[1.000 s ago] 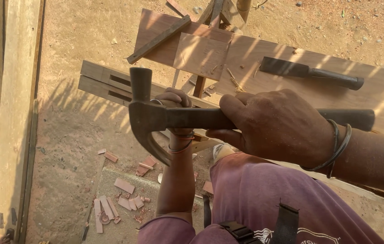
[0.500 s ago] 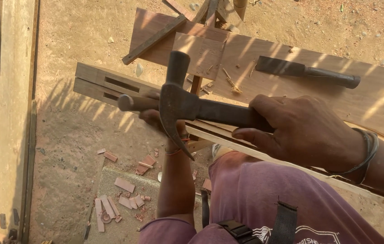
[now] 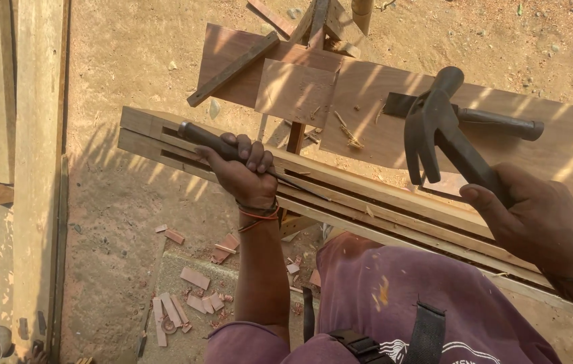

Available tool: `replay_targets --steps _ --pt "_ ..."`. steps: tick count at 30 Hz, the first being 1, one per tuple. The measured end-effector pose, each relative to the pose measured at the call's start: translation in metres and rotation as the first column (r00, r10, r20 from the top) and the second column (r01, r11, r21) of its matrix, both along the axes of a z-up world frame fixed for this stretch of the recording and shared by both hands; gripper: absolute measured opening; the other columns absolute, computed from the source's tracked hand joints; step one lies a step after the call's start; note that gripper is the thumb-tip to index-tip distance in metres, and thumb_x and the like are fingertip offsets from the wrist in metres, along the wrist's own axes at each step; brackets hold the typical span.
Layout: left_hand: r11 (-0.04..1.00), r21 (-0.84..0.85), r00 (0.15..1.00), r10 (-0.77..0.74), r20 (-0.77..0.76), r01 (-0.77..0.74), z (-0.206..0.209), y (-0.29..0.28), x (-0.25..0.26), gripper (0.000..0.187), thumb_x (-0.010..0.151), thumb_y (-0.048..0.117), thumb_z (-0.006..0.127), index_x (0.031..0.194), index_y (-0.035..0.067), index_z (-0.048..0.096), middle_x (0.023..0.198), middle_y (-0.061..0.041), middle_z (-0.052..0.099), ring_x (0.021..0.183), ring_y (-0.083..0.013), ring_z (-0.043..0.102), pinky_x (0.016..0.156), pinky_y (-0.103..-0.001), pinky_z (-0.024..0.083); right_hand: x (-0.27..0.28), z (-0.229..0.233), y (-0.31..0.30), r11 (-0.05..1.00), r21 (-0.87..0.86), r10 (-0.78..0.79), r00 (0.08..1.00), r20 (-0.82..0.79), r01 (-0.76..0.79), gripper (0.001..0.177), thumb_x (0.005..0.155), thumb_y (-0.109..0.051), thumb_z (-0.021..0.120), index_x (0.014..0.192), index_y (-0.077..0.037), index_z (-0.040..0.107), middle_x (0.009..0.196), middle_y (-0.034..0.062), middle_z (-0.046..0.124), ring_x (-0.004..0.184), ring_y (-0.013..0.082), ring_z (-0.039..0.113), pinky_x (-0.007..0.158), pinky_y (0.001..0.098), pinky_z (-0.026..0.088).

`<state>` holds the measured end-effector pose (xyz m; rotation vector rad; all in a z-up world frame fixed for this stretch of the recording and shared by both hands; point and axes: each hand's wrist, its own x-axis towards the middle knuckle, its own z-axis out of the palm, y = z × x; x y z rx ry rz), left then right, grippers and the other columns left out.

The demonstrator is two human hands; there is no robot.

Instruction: Using a chisel and a hammer to carve deep grooves into a long wooden plank.

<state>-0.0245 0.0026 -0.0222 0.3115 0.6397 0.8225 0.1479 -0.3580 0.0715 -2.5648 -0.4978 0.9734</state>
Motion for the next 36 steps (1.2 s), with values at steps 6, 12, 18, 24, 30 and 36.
replay_targets --steps 6,12,18,24,30,36 --pt "0.864 0.489 0.970 0.207 -0.127 -0.120 0.026 -0.005 0.001 0.070 0.101 0.075 0.025 0.095 0.011 0.053 0.064 -0.003 0.043 0.045 -0.0130 0.033 0.041 -0.028 0.032 0.007 0.017 0.011 0.998 0.052 -0.019 1.000 0.020 0.018 0.040 0.095 -0.046 0.069 0.099 -0.006 0.068 0.057 0.0094 0.057 0.040 0.0211 0.054 0.042 0.0397 0.040" --pt "0.690 0.724 0.959 0.223 -0.177 -0.026 0.023 -0.005 0.005 0.070 0.103 0.074 0.028 0.102 0.008 0.050 0.070 -0.006 0.044 0.049 -0.0132 0.034 0.045 -0.026 0.032 0.012 0.025 0.041 0.965 0.182 0.177 0.982 0.067 -0.186 0.041 0.091 -0.048 0.069 0.093 -0.008 0.069 0.052 0.0068 0.061 0.042 0.0190 0.055 0.039 0.0384 0.045" --pt "0.523 0.853 0.932 0.305 -0.195 0.007 0.007 -0.019 0.010 0.068 0.105 0.073 0.032 0.108 0.006 0.046 0.085 -0.008 0.050 0.059 -0.0145 0.043 0.047 -0.026 0.037 0.009 0.060 0.095 0.850 0.320 0.407 0.907 0.104 -0.418 0.041 0.089 -0.050 0.066 0.098 -0.010 0.064 0.060 0.0056 0.064 0.035 0.0163 0.057 0.032 0.0346 0.048" --pt "0.409 0.909 0.954 0.235 -0.185 0.076 -0.036 -0.034 -0.011 0.046 0.104 0.045 0.067 0.121 0.007 0.046 0.092 -0.008 0.050 0.066 -0.0107 0.050 0.056 -0.022 0.044 0.007 0.114 0.156 0.680 0.291 0.679 0.727 0.097 -0.673 0.051 0.089 -0.062 0.062 0.101 -0.013 0.060 0.066 0.0046 0.063 0.035 0.0178 0.055 0.031 0.0356 0.044" --pt "0.505 0.863 0.998 0.055 -0.041 0.007 -0.017 -0.038 -0.008 0.047 0.100 0.038 0.076 0.125 0.004 0.054 0.096 -0.011 0.058 0.071 -0.0132 0.059 0.060 -0.021 0.053 0.001 0.117 0.175 0.514 0.368 0.715 0.624 0.315 -0.775 0.053 0.090 -0.058 0.057 0.095 -0.005 0.060 0.059 0.0073 0.059 0.038 0.0195 0.054 0.029 0.0370 0.044" --pt "0.537 0.843 0.997 0.078 -0.008 -0.036 -0.021 -0.041 -0.004 0.044 0.100 0.035 0.077 0.123 0.005 0.055 0.096 -0.010 0.060 0.078 -0.0120 0.061 0.063 -0.021 0.055 0.006 0.104 0.178 0.483 0.200 0.807 0.522 0.276 -0.853 0.057 0.094 -0.060 0.053 0.099 -0.004 0.061 0.064 0.0078 0.060 0.043 0.0194 0.059 0.033 0.0372 0.049"
